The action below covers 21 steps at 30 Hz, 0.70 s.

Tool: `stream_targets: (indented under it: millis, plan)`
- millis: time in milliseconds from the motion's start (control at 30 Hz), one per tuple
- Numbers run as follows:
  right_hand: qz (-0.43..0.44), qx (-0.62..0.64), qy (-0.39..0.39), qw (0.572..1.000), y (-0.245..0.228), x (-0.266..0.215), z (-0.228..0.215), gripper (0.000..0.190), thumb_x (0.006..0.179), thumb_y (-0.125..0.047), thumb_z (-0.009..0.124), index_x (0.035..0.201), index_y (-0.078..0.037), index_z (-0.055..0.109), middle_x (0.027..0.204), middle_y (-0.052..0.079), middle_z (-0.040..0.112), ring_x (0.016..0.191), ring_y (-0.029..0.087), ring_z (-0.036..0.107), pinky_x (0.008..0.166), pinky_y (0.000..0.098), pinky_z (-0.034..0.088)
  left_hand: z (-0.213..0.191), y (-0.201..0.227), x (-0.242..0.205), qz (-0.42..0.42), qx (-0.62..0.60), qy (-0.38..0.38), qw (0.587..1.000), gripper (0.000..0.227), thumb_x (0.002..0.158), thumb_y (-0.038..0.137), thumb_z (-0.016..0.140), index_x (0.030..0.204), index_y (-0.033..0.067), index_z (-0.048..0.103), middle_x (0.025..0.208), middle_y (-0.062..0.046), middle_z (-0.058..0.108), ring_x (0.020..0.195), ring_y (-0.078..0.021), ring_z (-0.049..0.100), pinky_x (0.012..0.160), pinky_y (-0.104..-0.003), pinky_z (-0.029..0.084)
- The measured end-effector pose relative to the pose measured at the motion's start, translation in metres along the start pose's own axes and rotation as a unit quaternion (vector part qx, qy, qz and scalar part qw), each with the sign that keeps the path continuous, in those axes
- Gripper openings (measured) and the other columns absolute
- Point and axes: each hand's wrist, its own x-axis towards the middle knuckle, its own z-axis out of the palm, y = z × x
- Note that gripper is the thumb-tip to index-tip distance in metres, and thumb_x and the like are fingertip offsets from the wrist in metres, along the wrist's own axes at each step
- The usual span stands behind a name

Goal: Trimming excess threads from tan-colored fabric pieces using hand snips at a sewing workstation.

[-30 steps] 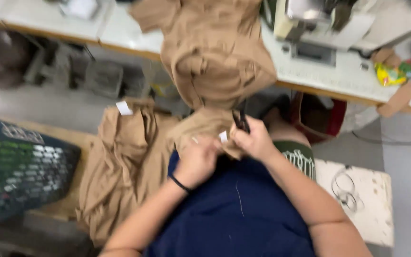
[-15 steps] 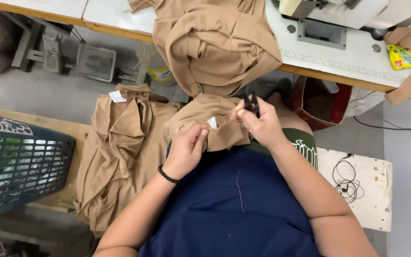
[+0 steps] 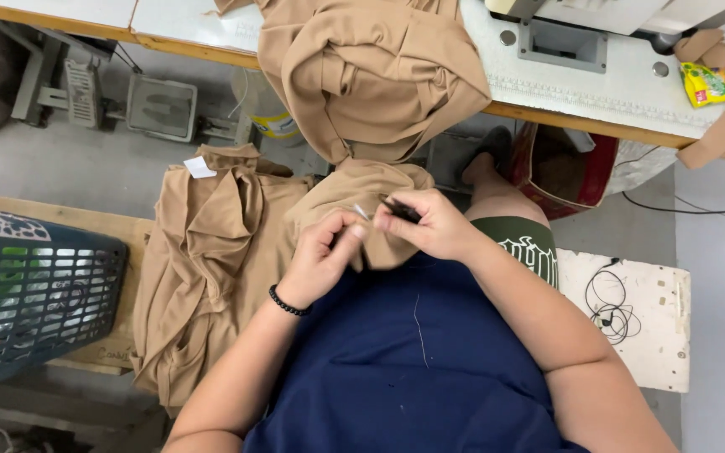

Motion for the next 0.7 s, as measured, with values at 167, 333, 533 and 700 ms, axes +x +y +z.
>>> stream_targets:
  millis: [167, 333, 533, 700]
  plan:
    - [0.076, -0.103, -0.147, 0.981, 0.055, -0.008, -0.036, 0.027, 0.078, -0.026, 0.090, 0.093, -0.007, 0.077, 0.071, 0.014, 0.072, 0.067, 0.026, 0.066, 0.062, 0.0401, 0.052, -0.054, 0.000, -0.011, 0.007, 0.136, 0.028, 0.990, 0.006, 0.094, 0.010, 0.075, 0.097, 0.0061, 0.074, 0.088, -0.013, 0.074, 0.089, -0.0280, 0.073, 0.086, -0.041, 0.054]
    - [0.076, -0.084, -0.097, 0.989, 0.099, -0.016, -0.054, 0.015, 0.084, -0.018, 0.086, 0.089, -0.008, 0.076, 0.081, 0.012, 0.075, 0.081, 0.025, 0.072, 0.080, 0.0401, 0.054, -0.109, -0.006, -0.039, -0.087, 0.227, -0.019, 0.970, 0.007, 0.092, 0.010, 0.075, 0.095, 0.0037, 0.072, 0.082, -0.015, 0.071, 0.086, -0.0285, 0.069, 0.085, -0.042, 0.052]
    - [0.128, 0.049, 0.047, 0.989, 0.097, -0.009, -0.035, 0.008, 0.101, -0.013, 0.071, 0.094, -0.010, 0.071, 0.058, 0.002, 0.066, 0.052, 0.005, 0.053, 0.054, 0.0171, 0.044, -0.075, -0.020, -0.026, -0.042, 0.460, -0.042, 0.886, 0.015, 0.086, 0.022, 0.079, 0.100, 0.0192, 0.075, 0.085, -0.001, 0.072, 0.086, -0.0285, 0.073, 0.077, -0.041, 0.057]
    - [0.051, 0.164, 0.083, 0.982, 0.056, 0.002, -0.042, 0.005, 0.094, 0.005, 0.071, 0.091, 0.002, 0.068, 0.053, 0.002, 0.052, 0.047, 0.003, 0.048, 0.044, 0.0173, 0.041, -0.013, -0.037, -0.005, -0.113, 0.486, -0.158, 0.852, 0.049, 0.079, 0.043, 0.083, 0.117, 0.0132, 0.073, 0.098, -0.010, 0.076, 0.096, -0.0321, 0.073, 0.095, -0.044, 0.046]
